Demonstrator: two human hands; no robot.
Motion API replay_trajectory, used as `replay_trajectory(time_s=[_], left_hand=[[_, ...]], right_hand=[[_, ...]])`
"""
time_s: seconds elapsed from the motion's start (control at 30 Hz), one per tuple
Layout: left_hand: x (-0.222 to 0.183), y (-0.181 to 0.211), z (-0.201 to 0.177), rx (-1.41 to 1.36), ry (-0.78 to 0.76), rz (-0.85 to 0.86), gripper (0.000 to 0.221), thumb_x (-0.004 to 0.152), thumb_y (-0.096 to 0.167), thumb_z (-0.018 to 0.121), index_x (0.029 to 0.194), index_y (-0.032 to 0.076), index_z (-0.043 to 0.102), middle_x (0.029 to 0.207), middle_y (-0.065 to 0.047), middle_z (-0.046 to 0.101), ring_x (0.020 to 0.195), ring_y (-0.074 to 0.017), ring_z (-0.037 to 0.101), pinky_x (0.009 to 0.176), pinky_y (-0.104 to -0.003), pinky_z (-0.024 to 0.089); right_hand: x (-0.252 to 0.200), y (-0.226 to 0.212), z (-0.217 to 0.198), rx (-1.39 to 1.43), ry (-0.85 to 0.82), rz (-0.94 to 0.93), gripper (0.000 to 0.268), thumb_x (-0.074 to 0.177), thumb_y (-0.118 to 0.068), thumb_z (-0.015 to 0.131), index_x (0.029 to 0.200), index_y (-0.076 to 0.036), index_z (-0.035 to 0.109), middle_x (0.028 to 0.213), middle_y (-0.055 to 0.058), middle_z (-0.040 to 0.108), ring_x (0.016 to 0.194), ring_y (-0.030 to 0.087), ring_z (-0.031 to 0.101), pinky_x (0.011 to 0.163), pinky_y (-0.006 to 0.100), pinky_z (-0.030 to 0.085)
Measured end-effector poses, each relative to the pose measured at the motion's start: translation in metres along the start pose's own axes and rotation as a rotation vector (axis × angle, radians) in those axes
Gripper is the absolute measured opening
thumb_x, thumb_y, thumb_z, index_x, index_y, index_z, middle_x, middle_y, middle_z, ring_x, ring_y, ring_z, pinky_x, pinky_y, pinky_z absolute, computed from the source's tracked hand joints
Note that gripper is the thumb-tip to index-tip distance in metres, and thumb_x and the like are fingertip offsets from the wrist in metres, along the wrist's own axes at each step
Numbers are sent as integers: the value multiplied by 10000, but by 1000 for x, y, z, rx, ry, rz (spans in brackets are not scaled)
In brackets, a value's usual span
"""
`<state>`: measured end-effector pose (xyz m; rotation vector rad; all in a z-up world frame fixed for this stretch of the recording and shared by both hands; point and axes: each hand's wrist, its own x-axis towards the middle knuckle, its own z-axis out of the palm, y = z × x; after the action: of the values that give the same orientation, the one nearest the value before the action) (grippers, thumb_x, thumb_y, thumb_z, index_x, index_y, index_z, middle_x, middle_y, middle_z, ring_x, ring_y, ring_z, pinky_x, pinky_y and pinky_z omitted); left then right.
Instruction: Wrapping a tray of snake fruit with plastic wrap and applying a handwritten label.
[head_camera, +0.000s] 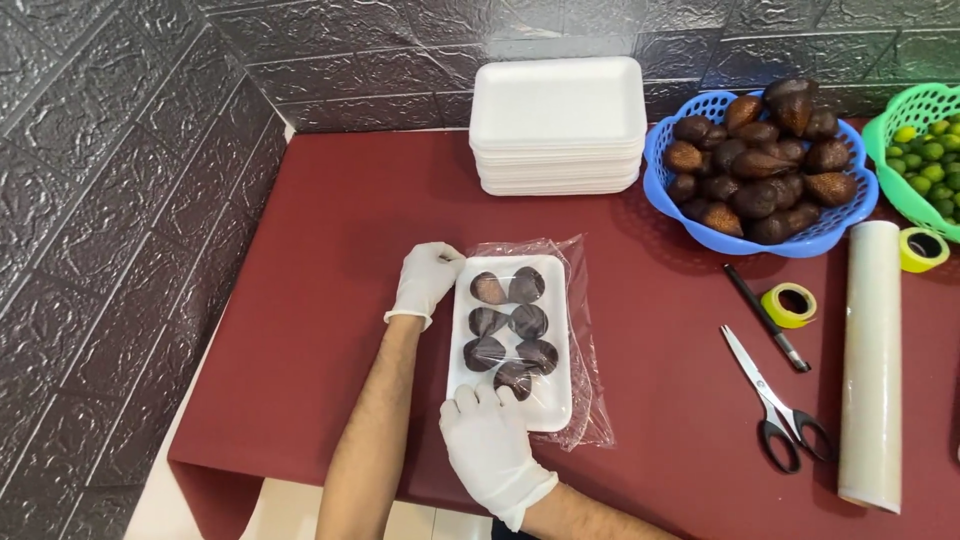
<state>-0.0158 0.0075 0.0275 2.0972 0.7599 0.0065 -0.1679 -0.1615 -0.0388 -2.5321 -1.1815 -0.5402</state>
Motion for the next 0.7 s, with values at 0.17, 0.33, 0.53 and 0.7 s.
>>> replay_trajectory(time_s=[0.17,0.33,0.53,0.7], left_hand=[[11,-10,5,45,9,23,151,789,162,622,793,173,772,821,63,749,800,-120,646,761,-300,522],[-1,2,0,145,23,1,194,759,168,538,720,200,725,796,54,727,791,-173,633,777,-338,516],[-9,-1,-5,164,24,-35,257,756,144,493,782,170,747,855,54,724,773,-172,573,707,-339,492],[-10,-7,-6,222,70,-28,280,776,165,485,834,179,759,878,28,741,833,-214,639,751,-354,507]], right_hand=[[-2,-2,3,-14,0,-23,94,745,-64,648,727,-154,630,692,36,518,657,276,490,642,411,370],[-5,-3,2,-2,14,-27,115,765,-64,648,708,-160,619,688,37,513,654,272,479,654,411,368],[-13,-5,2,-42,46,-28,183,705,-7,633,662,-169,558,662,26,475,633,252,451,647,392,345],[-15,-6,-6,-60,62,-29,207,673,13,642,653,-170,549,653,21,457,641,249,442,655,389,348]])
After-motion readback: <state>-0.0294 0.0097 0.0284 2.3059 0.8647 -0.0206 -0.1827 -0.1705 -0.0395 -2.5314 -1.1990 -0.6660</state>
